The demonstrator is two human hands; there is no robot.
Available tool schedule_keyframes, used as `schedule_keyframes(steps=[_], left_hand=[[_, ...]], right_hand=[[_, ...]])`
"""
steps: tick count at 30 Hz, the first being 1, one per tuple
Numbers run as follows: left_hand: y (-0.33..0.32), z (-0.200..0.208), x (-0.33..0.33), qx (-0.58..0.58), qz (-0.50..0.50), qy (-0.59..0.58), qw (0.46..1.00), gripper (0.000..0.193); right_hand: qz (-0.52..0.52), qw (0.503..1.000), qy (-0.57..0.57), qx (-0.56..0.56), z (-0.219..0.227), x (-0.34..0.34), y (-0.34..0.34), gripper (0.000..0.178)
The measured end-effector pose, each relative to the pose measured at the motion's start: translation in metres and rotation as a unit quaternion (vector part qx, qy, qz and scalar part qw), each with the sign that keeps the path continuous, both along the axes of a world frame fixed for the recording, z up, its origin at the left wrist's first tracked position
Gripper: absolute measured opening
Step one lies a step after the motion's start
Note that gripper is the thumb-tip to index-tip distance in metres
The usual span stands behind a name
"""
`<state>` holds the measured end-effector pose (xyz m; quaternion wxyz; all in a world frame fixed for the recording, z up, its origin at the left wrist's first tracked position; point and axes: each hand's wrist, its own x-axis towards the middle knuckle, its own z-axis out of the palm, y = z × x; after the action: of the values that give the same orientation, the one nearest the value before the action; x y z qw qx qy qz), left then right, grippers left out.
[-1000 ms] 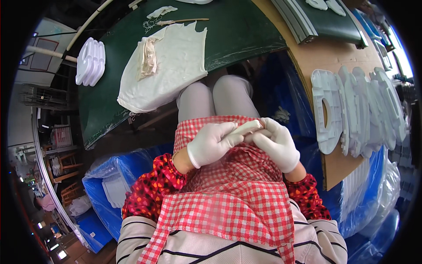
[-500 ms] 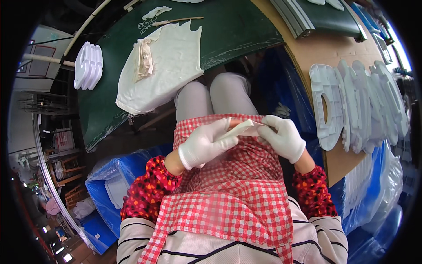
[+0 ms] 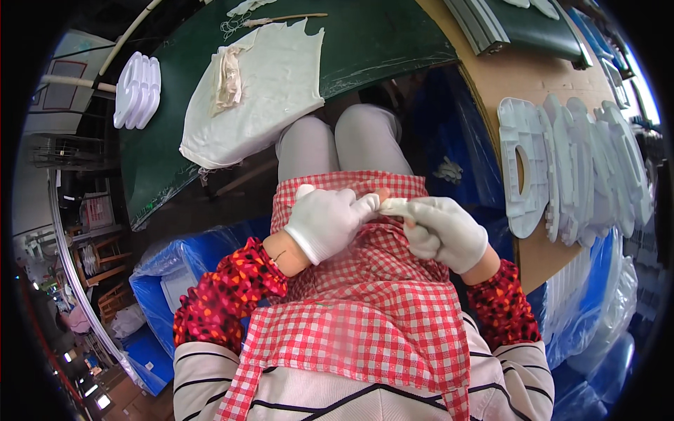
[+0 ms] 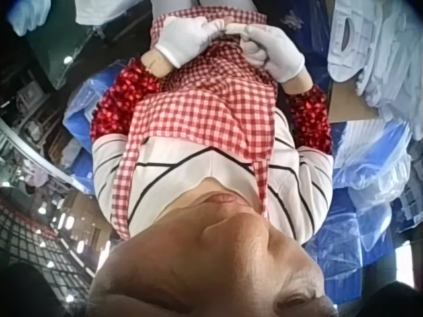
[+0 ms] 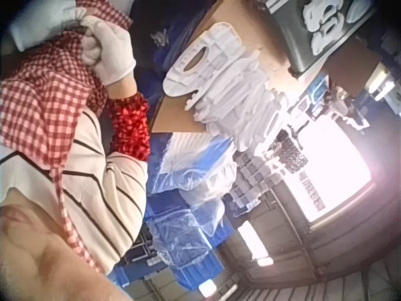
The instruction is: Manually assembling and connecting small white plastic components and organizing them into stacks at an assembly station.
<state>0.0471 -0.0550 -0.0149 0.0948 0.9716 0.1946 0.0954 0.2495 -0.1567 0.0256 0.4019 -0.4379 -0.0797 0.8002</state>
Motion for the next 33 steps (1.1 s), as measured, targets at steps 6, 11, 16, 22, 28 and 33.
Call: schedule_keyframes(steps=[6, 11, 16, 22, 28, 33], left_hand=[[-0.004, 0.011, 0.0, -0.098, 0.014, 0.12, 0.988, 0.03], [-0.002, 0.006, 0.004, -0.197, 0.042, 0.208, 0.957, 0.036], [0.001, -0.011, -0.005, -0.276, 0.019, 0.119, 0.954, 0.029], [0.009, 0.004, 0.003, -0.288, 0.021, 0.163, 0.943, 0.033], [0.017, -0.007, -0.004, -0.349, 0.066, 0.019, 0.934, 0.031], [0.021, -0.002, 0.004, -0.531, 0.124, -0.06, 0.836, 0.036]], right_hand=[[-0.117, 0.986, 0.092, -0.081, -0.027, -0.008, 0.007, 0.025], [-0.074, 0.991, 0.063, -0.088, -0.034, -0.004, 0.001, 0.026], [-0.054, 0.942, -0.313, 0.11, -0.036, 0.008, -0.003, 0.029], [0.07, 0.81, -0.524, 0.256, -0.039, -0.014, -0.003, 0.023], [-0.129, 0.755, -0.575, 0.289, -0.045, -0.021, -0.009, 0.014], [-0.07, 0.625, -0.672, 0.39, -0.029, -0.035, -0.004, 0.028]])
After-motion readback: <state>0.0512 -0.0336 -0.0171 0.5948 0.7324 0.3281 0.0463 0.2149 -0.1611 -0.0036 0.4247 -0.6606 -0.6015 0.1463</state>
